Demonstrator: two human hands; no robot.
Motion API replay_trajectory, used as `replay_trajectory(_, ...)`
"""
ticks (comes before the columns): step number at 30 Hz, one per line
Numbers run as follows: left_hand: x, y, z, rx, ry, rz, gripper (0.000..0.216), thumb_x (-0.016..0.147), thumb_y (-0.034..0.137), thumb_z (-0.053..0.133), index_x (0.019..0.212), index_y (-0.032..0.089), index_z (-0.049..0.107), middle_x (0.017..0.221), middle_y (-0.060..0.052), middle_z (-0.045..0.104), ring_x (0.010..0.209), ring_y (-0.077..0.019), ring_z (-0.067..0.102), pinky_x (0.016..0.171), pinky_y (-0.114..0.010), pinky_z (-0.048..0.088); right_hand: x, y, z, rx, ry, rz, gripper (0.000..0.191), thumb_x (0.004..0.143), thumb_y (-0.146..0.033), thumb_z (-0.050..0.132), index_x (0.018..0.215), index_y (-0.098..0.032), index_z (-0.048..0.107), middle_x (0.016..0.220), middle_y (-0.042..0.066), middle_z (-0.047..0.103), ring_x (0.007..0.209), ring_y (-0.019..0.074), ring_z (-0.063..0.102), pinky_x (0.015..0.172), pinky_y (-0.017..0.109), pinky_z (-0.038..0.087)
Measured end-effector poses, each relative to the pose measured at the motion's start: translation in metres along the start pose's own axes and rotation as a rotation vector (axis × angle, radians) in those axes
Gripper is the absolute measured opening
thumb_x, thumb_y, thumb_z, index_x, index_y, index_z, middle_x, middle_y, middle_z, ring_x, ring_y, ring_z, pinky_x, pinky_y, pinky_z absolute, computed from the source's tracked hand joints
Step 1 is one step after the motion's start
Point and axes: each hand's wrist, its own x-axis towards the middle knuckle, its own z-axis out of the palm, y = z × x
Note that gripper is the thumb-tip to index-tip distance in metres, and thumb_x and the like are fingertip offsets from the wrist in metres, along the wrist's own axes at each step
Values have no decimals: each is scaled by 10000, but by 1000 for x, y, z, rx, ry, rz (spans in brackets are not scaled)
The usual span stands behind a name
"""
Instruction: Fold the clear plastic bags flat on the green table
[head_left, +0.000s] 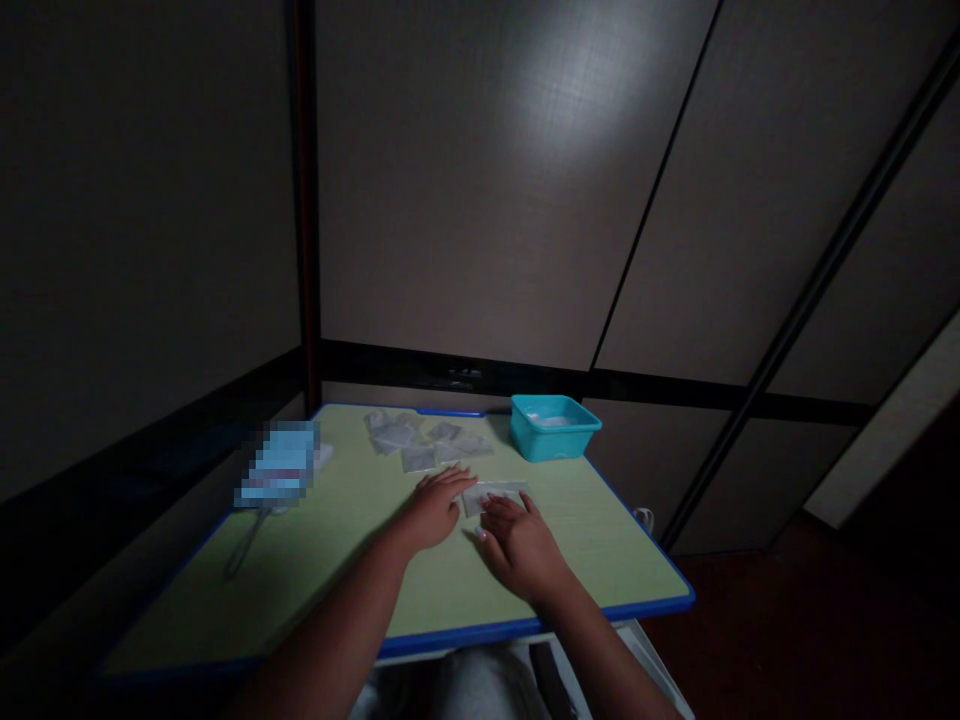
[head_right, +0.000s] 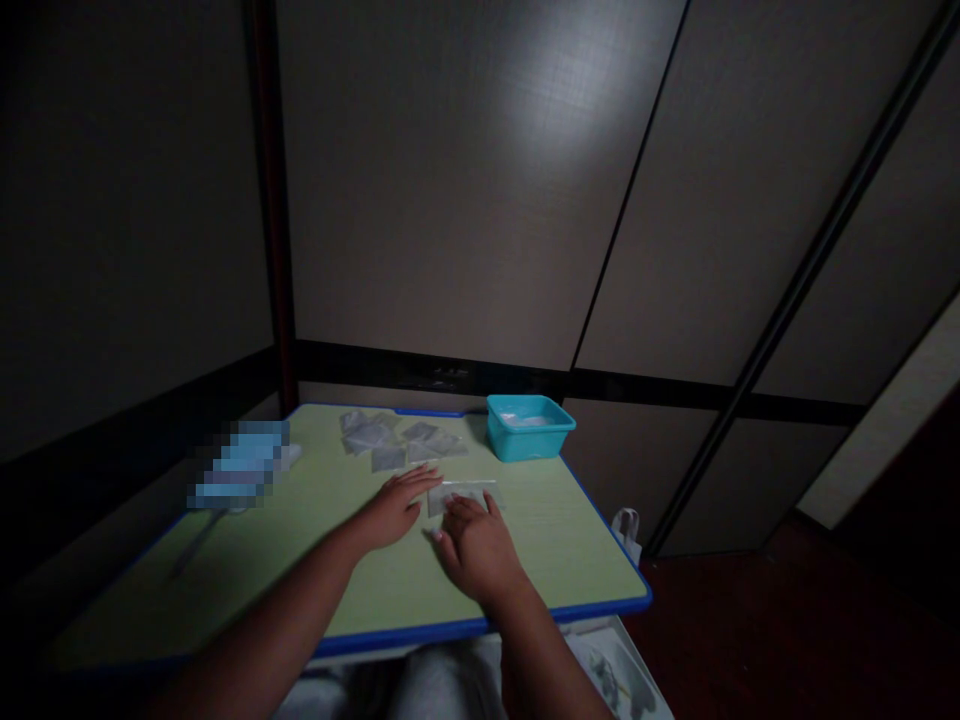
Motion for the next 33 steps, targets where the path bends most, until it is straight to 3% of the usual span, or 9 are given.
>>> replay_trajectory(3,0,0,1,-57,-46,56,603,682,52,447,1231,300,479,1376,49,376,1306,-142,247,1082,-374,200,0,2,0,27,19,4,319,888,-337,328,1022,-230,597,1196,49,556,1154,181,422,1048,423,97)
replay_trajectory(12,3,1,3,-167,-56,149,409,801,269,501,1208,310,496,1327,23,447,1291,-142,283,1072,-371,205,0,11,5,260,127,24,362,912,-332,272,1135,-272,550,1203,33,556,1168,159,424,1051,429,95)
replay_trajectory(16,4,6,-1,-217,-37,159,311,849,319,436,1132,310,565,1253,25,525,1266,-135,332,1074,-373,193,-1,16,4,423,188,65,405,922,-373,226,1054,-250,588,1136,31,596,1138,160,456,1047,402,141)
replay_trajectory(19,4,10,-3,-363,17,141,310,836,343,449,1092,263,604,1221,3,557,1244,-147,369,1057,-345,234,-2,20,6,499,315,144,408,922,-387,206,985,-228,576,1078,39,607,1080,167,488,1030,380,191)
replay_trajectory(23,5,10,-2,-687,87,-53,296,743,401,545,876,184,695,997,-29,682,994,-210,571,912,-340,394,1,30,15,545,473,251,343,911,-408,240,1003,-218,511,1012,42,597,988,177,513,942,358,315)
replay_trajectory(26,8,7,-3,-781,148,-184,334,684,447,576,734,138,693,756,-26,697,760,-201,605,742,-320,451,4,38,22,570,554,286,325,892,-425,302,1068,-219,483,1047,52,576,998,191,501,887,355,361)
replay_trajectory(33,5,-1,-18,-914,350,-542,340,625,425,628,766,116,646,611,-30,638,581,-174,593,524,-277,453,5,44,27,561,584,276,342,890,-399,312,1123,-209,474,1078,77,560,1025,204,494,890,366,364)
